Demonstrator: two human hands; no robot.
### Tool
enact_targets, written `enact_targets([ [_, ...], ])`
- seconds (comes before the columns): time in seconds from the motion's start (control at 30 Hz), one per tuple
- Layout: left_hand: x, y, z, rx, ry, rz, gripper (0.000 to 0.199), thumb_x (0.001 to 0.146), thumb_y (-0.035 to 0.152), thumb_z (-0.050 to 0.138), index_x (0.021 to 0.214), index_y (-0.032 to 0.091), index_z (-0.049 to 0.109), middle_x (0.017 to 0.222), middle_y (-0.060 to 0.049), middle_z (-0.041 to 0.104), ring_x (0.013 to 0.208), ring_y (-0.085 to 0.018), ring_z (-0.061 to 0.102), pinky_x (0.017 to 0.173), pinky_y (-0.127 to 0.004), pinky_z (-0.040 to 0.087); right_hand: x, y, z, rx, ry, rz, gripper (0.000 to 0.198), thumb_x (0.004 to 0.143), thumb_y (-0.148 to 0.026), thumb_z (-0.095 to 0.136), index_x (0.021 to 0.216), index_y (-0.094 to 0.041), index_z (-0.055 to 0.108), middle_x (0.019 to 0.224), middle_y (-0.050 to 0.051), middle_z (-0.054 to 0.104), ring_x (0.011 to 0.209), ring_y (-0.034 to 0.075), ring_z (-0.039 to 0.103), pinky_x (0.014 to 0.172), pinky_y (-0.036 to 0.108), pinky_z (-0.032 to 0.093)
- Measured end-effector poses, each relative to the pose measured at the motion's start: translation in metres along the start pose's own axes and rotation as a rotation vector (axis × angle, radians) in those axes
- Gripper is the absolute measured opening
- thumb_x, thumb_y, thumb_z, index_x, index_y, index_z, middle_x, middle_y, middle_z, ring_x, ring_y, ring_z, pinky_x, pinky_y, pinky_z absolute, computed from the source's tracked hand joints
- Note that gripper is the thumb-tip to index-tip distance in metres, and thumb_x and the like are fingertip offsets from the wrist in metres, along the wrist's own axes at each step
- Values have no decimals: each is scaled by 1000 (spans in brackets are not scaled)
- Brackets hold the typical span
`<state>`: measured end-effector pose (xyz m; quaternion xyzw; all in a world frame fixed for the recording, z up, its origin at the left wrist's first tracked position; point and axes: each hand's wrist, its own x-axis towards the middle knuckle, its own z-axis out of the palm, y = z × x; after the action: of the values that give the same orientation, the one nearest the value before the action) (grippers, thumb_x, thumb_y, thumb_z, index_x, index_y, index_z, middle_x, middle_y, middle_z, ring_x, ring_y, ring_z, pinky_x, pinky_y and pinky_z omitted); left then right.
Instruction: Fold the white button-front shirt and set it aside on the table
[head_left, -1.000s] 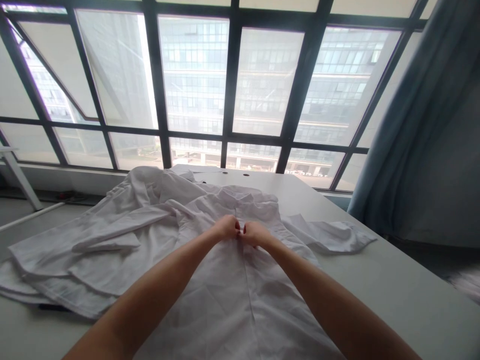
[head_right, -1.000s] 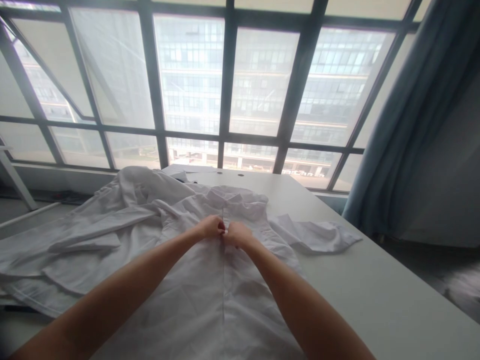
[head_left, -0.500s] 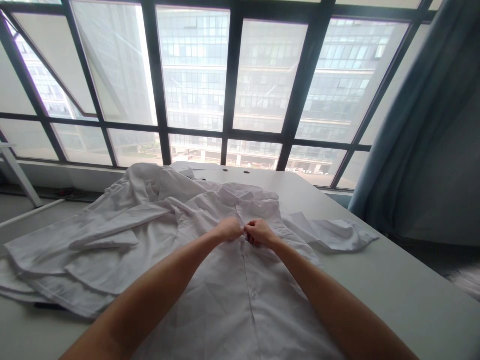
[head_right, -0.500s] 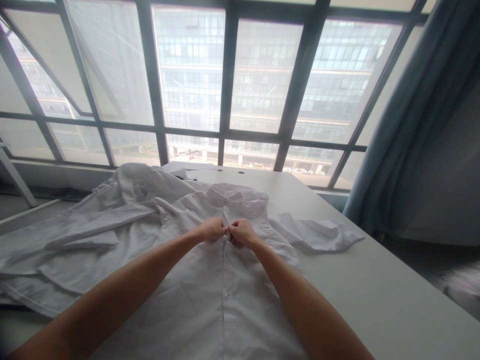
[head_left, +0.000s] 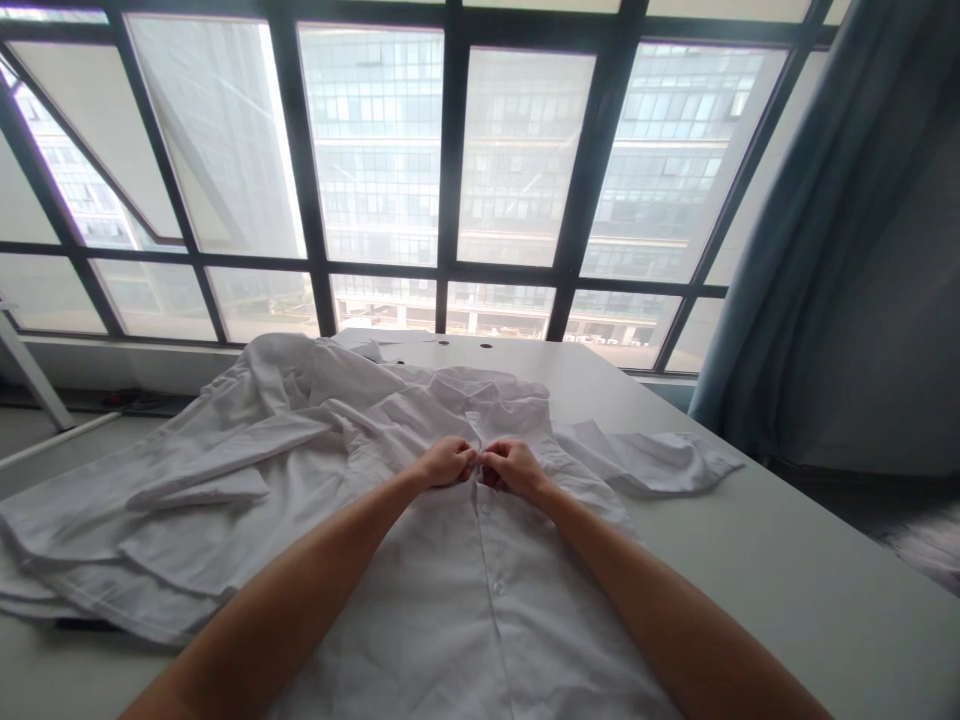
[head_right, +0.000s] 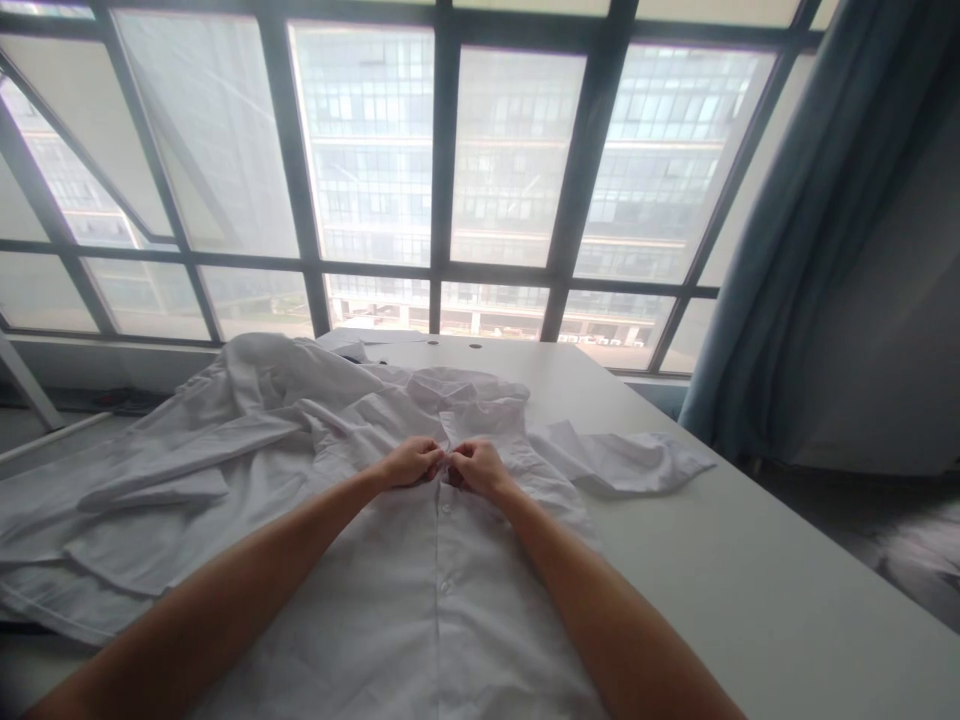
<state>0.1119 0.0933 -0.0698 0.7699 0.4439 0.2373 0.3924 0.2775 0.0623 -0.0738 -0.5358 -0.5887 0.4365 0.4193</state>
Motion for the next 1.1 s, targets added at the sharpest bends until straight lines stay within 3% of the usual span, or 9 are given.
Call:
enact_targets([
  [0.2,-2,0,1,-2,30,110,33,84,37,44,61,17,55,53,2,55,50,-11,46,58,-25,37,2,7,1,11,27,-57,10,76,-23,63,69,-16,64,53,-2,62,44,11,56,40,18,40],
  [0.43,-3,1,0,22,33,116,36,85,38,43,61,17,58,53,2,56,53,-12,50,61,-25,40,-2,6,2,-6,56,-89,15,75,-30,66,69,-16,64,56,-1,64,48,13,59,45,20,44],
  [0.83,-4,3,0,-16,-19,99,38,84,48,46,62,18,53,52,4,52,49,-10,43,54,-23,35,-5,-1,0,73,-1,-3,16,73,-23,50,68,-17,63,56,0,63,46,12,56,41,19,40],
  [1.1,-5,2,1,-97,-46,50,37,88,47,48,71,16,58,56,3,53,43,-8,36,45,-22,28,-2,4,1,-6,17,-92,5,71,-23,59,72,-18,60,54,-3,61,45,12,56,42,19,41],
])
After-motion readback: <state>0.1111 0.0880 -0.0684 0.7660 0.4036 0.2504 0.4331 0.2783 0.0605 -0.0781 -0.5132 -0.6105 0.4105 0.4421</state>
